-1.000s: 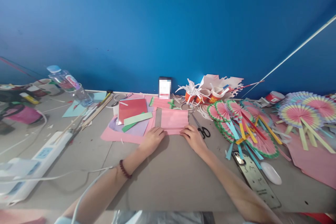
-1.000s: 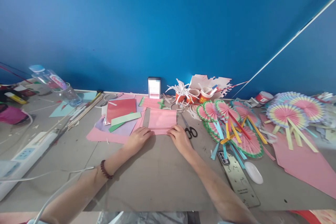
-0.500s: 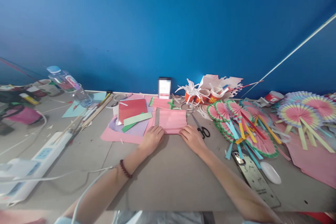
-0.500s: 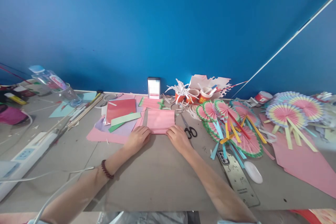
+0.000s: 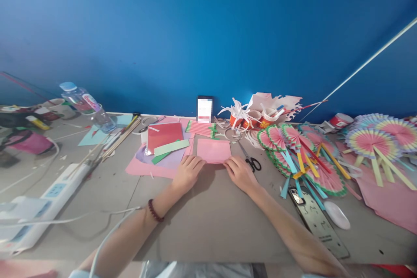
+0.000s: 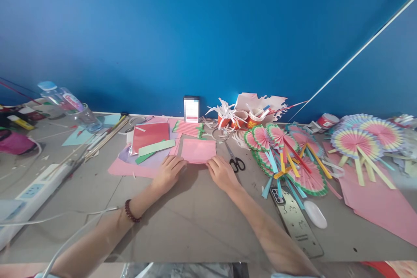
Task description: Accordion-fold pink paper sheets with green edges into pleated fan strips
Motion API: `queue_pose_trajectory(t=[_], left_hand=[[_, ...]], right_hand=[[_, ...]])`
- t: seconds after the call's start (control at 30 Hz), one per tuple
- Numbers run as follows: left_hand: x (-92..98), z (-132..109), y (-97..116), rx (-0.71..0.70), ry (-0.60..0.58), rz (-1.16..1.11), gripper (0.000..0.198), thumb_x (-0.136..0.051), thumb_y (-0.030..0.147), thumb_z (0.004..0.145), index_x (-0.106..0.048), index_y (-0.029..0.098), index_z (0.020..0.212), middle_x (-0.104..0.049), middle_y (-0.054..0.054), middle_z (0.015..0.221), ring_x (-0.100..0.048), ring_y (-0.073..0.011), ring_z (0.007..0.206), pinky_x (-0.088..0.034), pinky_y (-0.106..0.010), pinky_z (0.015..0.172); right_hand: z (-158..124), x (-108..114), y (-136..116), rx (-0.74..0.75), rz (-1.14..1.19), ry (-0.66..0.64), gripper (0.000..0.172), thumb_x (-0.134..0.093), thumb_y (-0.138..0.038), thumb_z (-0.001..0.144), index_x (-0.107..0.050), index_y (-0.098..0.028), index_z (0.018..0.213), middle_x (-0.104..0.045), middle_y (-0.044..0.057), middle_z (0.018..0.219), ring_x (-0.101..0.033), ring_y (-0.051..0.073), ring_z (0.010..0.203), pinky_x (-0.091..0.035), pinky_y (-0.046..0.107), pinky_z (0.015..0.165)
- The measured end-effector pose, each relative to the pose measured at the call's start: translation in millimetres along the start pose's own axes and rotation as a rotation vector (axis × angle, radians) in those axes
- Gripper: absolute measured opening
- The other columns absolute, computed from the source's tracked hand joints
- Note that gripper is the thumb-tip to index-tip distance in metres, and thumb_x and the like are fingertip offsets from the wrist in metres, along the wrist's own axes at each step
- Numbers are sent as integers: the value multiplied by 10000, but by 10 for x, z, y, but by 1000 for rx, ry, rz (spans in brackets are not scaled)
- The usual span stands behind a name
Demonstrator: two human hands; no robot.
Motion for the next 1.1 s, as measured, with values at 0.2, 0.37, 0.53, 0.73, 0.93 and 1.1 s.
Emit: queue_pose_trajectory(t=[0.2,0.37,0.53,0.73,0.93,1.1], left_hand=[[83,-71,121,-51,121,33,353,-381,84,879,-547,251,1143,-615,-58,1025,-536,-182,943,-416,-335,852],[168,-232,360,-266,394,65,351,-525,135,842,-536,264,1167,-618,-46,935,-543,-161,890,-440,-302,830],[109,-184,575,-419,315,44,329,-564,174,834,-539,155,1161,-646,-53,960,-550,-154,957,-431,-292,852],[83,-100,511,-289,256,174,300,-531,180,870,-541,163,1169,-652,-59,1032,-556,-170,977,-399,-325,887],[34,-22,370,-242,97,142,179,-411,128,912,-559,132,1013,-638,-72,889,-577,-163,823,-452,-309,760],[-95,-25,220,-156,-9,137,155,-400,105,901,-551,138,901,-605,-77,873,-565,-183,804,-463,-321,717]], right_hand=[[-1,91,-140,96,187,71,221,-425,-157,908,-639,-198,941,-651,64,842,-578,183,818,-487,321,748],[-14,188,-15,-282,583,258,135,-525,-246,865,-649,-202,833,-648,39,780,-589,159,722,-488,288,673],[-72,11,68,-780,1225,271,216,-695,-350,731,-614,-194,858,-657,-5,722,-590,117,613,-490,231,584],[-110,-221,-67,-1024,1607,126,368,-807,-321,593,-590,-177,852,-678,-10,673,-641,130,595,-533,239,595],[-195,-384,-87,-1151,1618,-17,359,-812,-342,582,-595,-161,804,-705,45,773,-680,159,728,-553,262,702],[-219,-319,-111,-883,1208,-373,288,-606,-447,786,-597,-160,774,-678,55,726,-635,149,581,-512,268,530]])
Point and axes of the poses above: each hand's wrist, its own z-axis towards the middle knuckle, its own x-axis out of the back of the hand, y = z × x, the point moved 5 cm from there along z, towards the middle knuckle
